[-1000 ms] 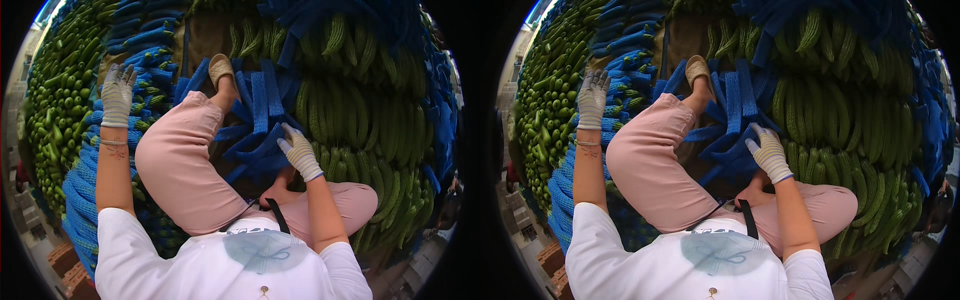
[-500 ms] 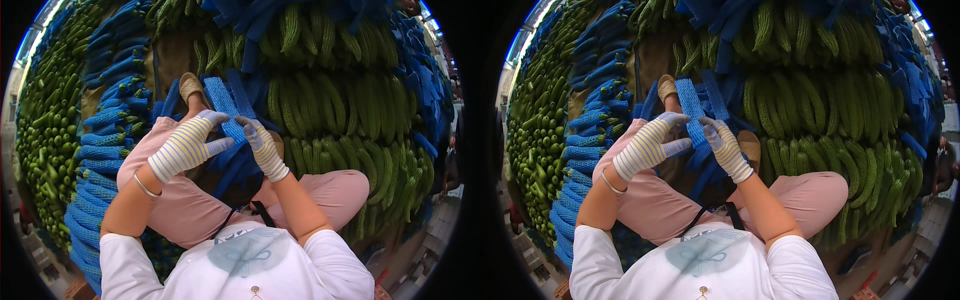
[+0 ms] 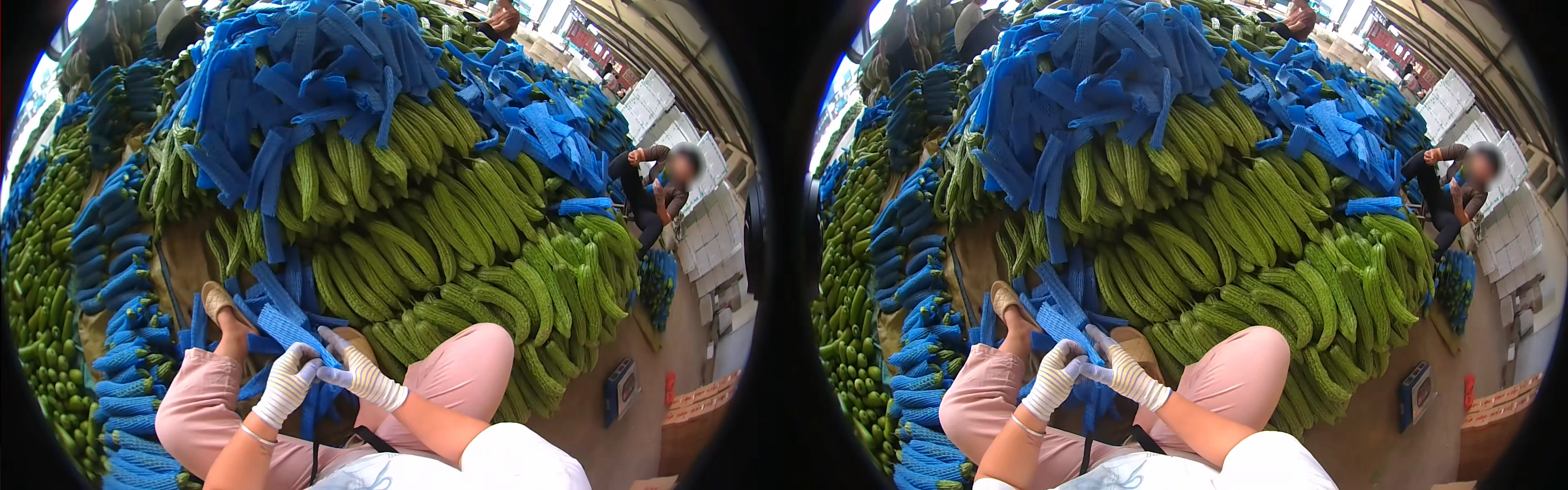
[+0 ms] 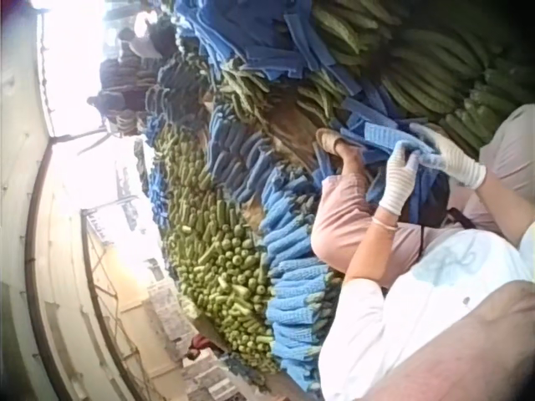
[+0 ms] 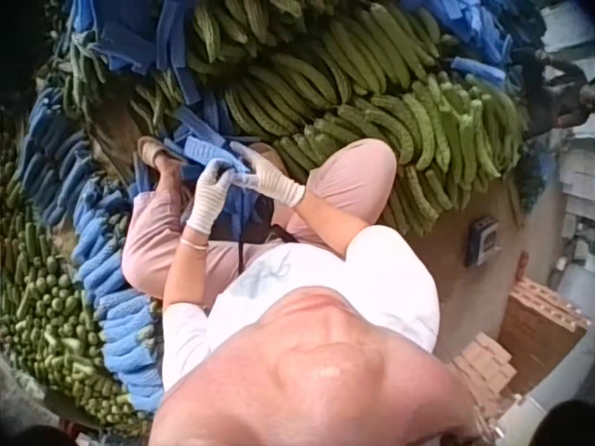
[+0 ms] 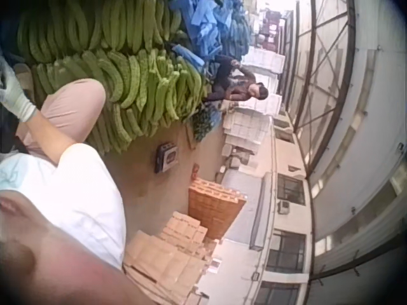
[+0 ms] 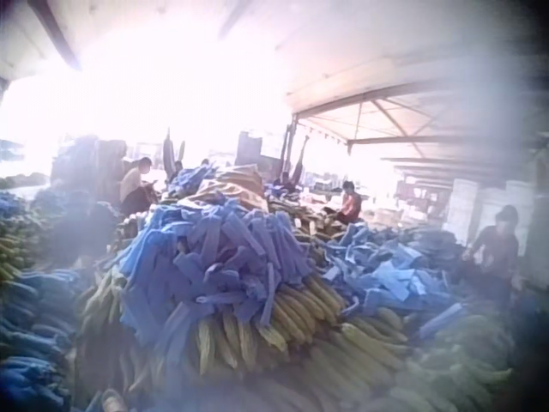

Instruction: Placing blue foam protective netting over individual bitter melons for shipping.

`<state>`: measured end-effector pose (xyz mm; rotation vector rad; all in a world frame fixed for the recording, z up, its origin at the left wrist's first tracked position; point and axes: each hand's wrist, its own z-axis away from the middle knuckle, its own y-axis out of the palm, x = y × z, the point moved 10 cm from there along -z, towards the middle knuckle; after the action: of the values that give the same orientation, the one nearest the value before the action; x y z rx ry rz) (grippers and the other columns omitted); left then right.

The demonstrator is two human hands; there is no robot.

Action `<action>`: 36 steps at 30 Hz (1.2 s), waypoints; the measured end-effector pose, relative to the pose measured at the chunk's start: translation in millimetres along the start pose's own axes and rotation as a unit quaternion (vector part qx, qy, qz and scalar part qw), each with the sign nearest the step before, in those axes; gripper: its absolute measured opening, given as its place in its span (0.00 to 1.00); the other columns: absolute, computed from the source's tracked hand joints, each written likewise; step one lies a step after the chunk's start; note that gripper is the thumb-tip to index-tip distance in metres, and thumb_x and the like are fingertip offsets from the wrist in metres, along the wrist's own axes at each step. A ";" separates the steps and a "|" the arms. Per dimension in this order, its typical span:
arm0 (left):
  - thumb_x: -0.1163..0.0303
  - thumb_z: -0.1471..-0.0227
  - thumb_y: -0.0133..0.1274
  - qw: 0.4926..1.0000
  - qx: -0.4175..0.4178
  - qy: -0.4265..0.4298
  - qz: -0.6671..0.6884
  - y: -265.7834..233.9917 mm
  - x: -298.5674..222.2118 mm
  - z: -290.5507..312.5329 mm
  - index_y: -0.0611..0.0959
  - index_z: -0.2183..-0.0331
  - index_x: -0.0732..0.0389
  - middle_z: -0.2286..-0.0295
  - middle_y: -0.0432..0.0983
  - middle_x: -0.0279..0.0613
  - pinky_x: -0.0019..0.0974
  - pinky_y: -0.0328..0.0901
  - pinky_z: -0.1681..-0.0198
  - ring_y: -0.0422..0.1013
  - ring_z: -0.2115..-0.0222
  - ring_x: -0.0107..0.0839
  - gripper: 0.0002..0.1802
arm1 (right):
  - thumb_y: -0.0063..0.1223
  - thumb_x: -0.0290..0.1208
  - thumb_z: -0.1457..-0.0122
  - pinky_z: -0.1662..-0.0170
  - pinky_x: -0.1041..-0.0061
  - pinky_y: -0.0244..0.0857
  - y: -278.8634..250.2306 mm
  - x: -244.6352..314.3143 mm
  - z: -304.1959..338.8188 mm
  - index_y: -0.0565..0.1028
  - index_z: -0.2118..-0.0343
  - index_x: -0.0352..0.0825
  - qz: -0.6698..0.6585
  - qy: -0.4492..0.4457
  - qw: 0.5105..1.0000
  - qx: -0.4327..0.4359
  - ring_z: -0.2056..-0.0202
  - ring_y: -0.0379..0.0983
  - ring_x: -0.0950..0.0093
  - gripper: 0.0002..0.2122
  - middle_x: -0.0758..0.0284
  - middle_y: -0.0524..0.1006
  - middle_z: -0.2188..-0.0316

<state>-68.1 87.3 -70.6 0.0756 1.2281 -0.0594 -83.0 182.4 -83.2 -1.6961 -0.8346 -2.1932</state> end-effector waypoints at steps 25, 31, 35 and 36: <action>0.70 0.45 0.48 0.987 -0.043 -0.011 0.154 -22.7 -6.0 1.5 0.72 0.53 0.60 0.76 0.66 0.27 0.20 0.59 0.76 0.62 0.78 0.15 0.17 | 0.49 0.24 0.43 0.61 0.83 0.67 -62.9 -18.8 6.7 0.74 0.59 0.28 -0.015 0.040 0.981 -0.190 0.66 0.72 0.81 0.10 0.66 0.76 0.65; 0.79 0.60 0.54 0.877 0.114 0.389 -0.260 82.8 -95.1 58.7 0.76 0.60 0.64 0.63 0.74 0.49 0.38 0.67 0.59 0.72 0.64 0.47 0.19 | 0.56 0.31 0.49 0.65 0.76 0.66 -24.4 -2.2 -2.1 0.73 0.64 0.34 0.251 0.047 0.958 -0.130 0.73 0.70 0.75 0.11 0.65 0.75 0.74; 0.79 0.56 0.50 0.902 -0.059 0.293 -0.311 38.1 -53.6 37.6 0.75 0.59 0.66 0.61 0.72 0.52 0.40 0.66 0.57 0.69 0.60 0.50 0.18 | 0.53 0.22 0.48 0.67 0.82 0.66 -57.9 -5.4 -5.4 0.73 0.66 0.30 0.030 -0.002 0.972 -0.235 0.71 0.69 0.82 0.06 0.69 0.75 0.72; 0.78 0.54 0.49 0.917 -0.072 0.246 -0.306 31.8 -35.4 33.3 0.75 0.58 0.66 0.62 0.72 0.53 0.40 0.66 0.57 0.69 0.61 0.51 0.17 | 0.52 0.22 0.47 0.66 0.82 0.66 -54.5 -5.4 -3.5 0.72 0.65 0.30 0.055 -0.018 0.973 -0.222 0.70 0.69 0.82 0.07 0.68 0.74 0.72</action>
<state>-46.0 116.2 -25.3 -0.4522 1.7194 -0.5213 -112.5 223.5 -104.6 -1.9218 -0.2521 -2.4037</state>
